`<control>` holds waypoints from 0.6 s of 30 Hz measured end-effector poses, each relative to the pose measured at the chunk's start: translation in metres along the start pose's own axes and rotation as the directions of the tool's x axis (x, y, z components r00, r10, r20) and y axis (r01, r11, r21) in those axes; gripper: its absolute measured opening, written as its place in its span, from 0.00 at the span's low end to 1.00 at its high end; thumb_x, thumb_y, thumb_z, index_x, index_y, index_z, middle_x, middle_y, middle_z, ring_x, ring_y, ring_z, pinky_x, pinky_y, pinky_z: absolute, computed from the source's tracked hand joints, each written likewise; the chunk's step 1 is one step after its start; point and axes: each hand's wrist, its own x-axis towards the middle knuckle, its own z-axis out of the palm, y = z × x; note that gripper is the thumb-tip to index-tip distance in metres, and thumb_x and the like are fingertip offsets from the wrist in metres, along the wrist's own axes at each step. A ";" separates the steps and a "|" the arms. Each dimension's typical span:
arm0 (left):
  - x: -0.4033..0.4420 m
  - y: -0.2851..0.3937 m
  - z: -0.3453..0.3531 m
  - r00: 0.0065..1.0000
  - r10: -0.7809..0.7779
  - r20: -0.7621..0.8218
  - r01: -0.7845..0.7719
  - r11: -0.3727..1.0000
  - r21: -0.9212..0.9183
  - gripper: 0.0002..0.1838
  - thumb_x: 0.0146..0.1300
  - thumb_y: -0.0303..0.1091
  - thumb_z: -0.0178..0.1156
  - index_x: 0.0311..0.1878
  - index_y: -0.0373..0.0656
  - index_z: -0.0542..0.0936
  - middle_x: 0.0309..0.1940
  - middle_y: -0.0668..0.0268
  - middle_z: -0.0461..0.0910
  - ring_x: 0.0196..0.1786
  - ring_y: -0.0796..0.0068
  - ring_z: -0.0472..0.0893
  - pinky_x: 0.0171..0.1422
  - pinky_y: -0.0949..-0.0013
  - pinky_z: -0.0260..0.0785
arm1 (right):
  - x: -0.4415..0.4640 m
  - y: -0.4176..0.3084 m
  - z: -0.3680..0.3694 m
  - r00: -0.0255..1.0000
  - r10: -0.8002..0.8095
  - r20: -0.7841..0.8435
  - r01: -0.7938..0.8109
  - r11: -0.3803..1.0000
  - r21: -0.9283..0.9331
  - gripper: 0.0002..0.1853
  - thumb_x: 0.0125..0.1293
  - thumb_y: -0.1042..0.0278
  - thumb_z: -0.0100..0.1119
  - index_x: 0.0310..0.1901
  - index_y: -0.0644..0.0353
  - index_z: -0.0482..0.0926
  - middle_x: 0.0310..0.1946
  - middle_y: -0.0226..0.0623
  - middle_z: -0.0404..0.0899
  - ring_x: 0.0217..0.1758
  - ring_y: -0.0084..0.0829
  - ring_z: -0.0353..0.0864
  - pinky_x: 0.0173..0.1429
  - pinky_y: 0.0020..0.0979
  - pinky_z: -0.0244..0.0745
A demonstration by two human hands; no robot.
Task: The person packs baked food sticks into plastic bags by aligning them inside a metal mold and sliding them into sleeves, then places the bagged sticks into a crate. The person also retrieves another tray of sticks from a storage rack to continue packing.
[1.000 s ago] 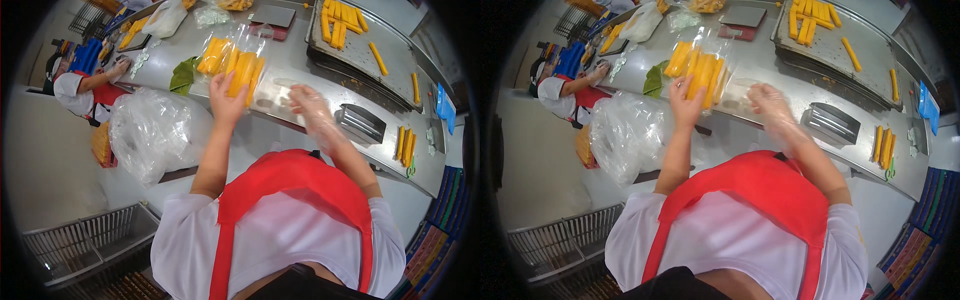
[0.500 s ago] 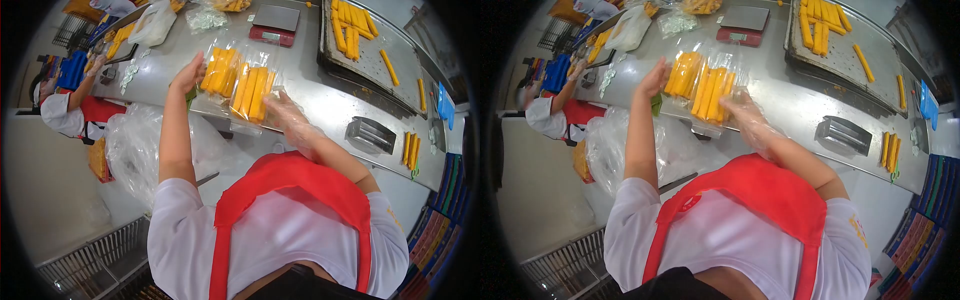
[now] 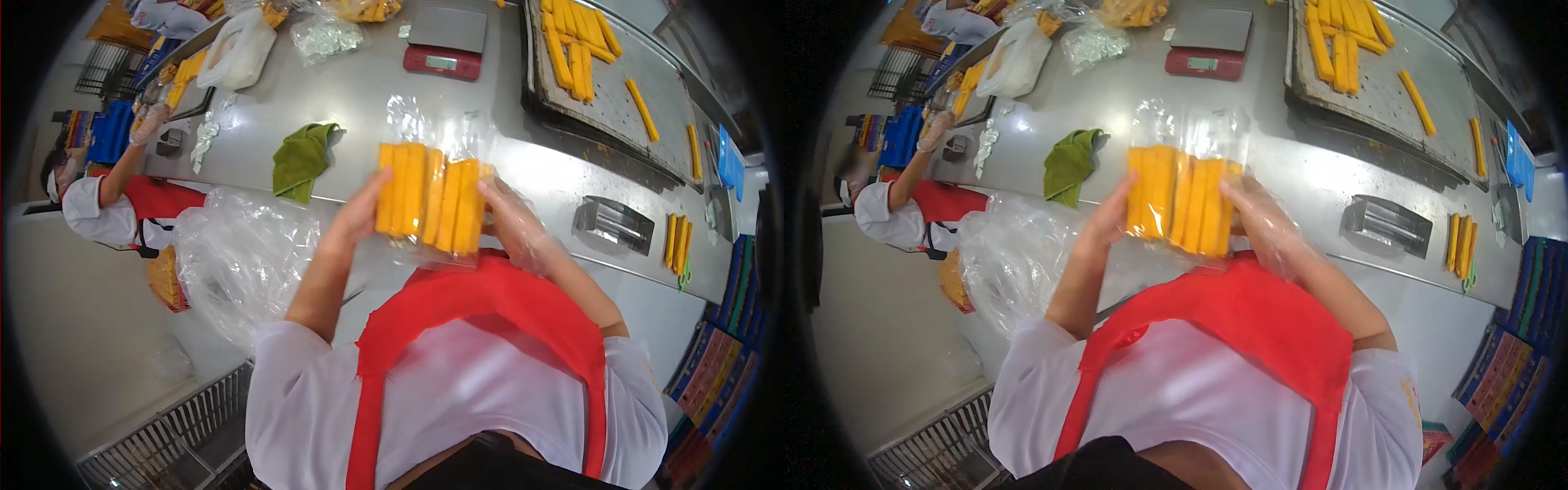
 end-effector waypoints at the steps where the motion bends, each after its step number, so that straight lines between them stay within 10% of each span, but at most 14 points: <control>1: -0.004 -0.006 0.009 0.998 -0.025 -0.052 0.024 1.000 -0.006 0.29 0.66 0.51 0.45 0.64 0.42 0.60 0.58 0.63 0.68 0.59 0.71 0.69 0.61 0.66 0.64 | -0.001 0.002 -0.001 0.999 -0.048 0.007 0.048 0.999 -0.016 0.31 0.66 0.54 0.45 0.66 0.60 0.51 0.63 0.42 0.57 0.65 0.35 0.60 0.66 0.39 0.56; 4: -0.013 -0.018 0.026 0.999 -0.001 -0.054 0.001 1.000 -0.001 0.30 0.67 0.52 0.41 0.65 0.41 0.57 0.62 0.62 0.64 0.63 0.69 0.65 0.66 0.64 0.58 | -0.008 -0.016 0.009 0.979 -0.195 0.057 0.198 0.979 -0.056 0.32 0.65 0.55 0.48 0.65 0.61 0.52 0.62 0.41 0.59 0.66 0.36 0.59 0.68 0.38 0.53; 9: -0.001 -0.001 0.017 0.998 0.038 0.059 -0.022 0.968 -0.249 0.33 0.66 0.60 0.36 0.65 0.45 0.58 0.60 0.62 0.66 0.60 0.68 0.69 0.61 0.62 0.64 | -0.012 -0.029 -0.009 0.998 -0.063 -0.007 0.063 0.997 -0.045 0.30 0.63 0.60 0.52 0.63 0.62 0.56 0.57 0.42 0.65 0.61 0.32 0.66 0.62 0.32 0.64; 18: 0.032 -0.006 0.032 0.998 -0.038 -0.049 0.031 0.988 -0.150 0.31 0.66 0.58 0.35 0.61 0.44 0.64 0.55 0.62 0.71 0.55 0.68 0.73 0.57 0.63 0.68 | 0.018 -0.013 -0.030 0.994 0.077 0.078 -0.085 0.991 0.103 0.26 0.63 0.58 0.53 0.56 0.68 0.65 0.49 0.44 0.73 0.53 0.31 0.72 0.58 0.32 0.67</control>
